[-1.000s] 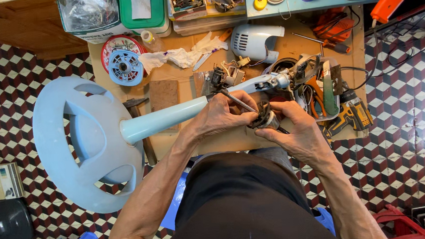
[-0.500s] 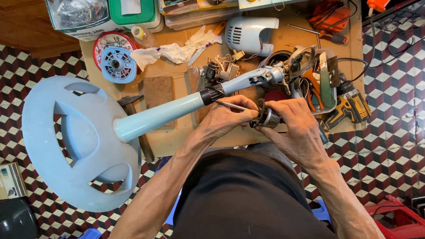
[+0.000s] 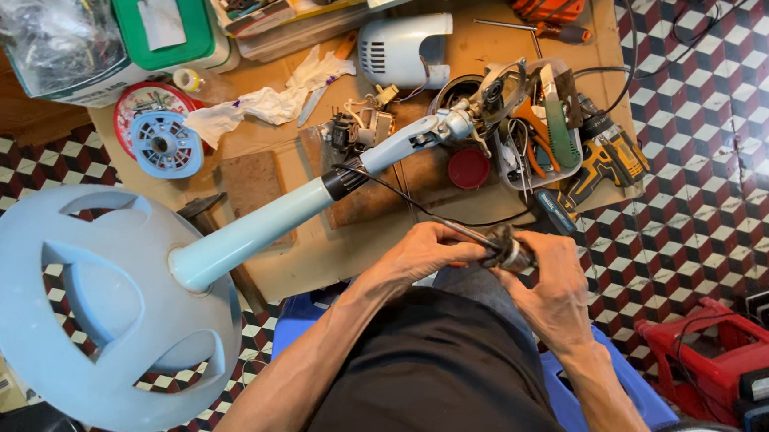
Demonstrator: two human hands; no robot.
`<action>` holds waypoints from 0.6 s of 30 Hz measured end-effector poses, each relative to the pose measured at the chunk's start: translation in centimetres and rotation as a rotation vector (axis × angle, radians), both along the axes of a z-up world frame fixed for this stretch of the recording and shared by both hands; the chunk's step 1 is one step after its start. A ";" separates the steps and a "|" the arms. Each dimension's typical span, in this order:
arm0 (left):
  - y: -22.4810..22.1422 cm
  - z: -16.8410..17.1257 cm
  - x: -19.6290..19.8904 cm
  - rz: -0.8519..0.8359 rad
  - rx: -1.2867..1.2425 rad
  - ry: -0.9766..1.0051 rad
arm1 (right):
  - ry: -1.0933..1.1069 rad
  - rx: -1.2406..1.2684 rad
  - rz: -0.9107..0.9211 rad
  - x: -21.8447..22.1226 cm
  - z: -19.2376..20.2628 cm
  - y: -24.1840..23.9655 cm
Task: The person disassembles a fan motor rotor, cleans it with a cloth, and applies oil to the stator and rotor components. They handle the rotor, stator, oil bottle, and cloth while working at a cluttered workbench.
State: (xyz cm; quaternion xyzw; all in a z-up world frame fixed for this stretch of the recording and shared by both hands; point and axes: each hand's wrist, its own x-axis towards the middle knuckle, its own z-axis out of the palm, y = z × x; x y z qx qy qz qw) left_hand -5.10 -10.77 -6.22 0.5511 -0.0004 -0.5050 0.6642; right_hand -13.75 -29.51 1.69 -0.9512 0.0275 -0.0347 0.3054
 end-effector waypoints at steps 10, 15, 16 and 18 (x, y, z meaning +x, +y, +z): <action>-5.8 -9.7 2.9 0.260 0.675 -0.710 | 0.285 0.196 -0.523 -3.1 -0.6 -3.4; -7.9 -11.0 2.4 0.334 0.822 -0.944 | 0.312 0.196 -0.519 -3.2 -0.4 -4.6; -8.3 -11.4 2.4 0.269 0.863 -0.874 | 0.311 0.217 -0.515 -3.3 -0.4 -5.1; -8.4 -12.5 2.9 0.145 0.945 -0.731 | 0.305 0.262 -0.499 -3.7 -0.4 -6.0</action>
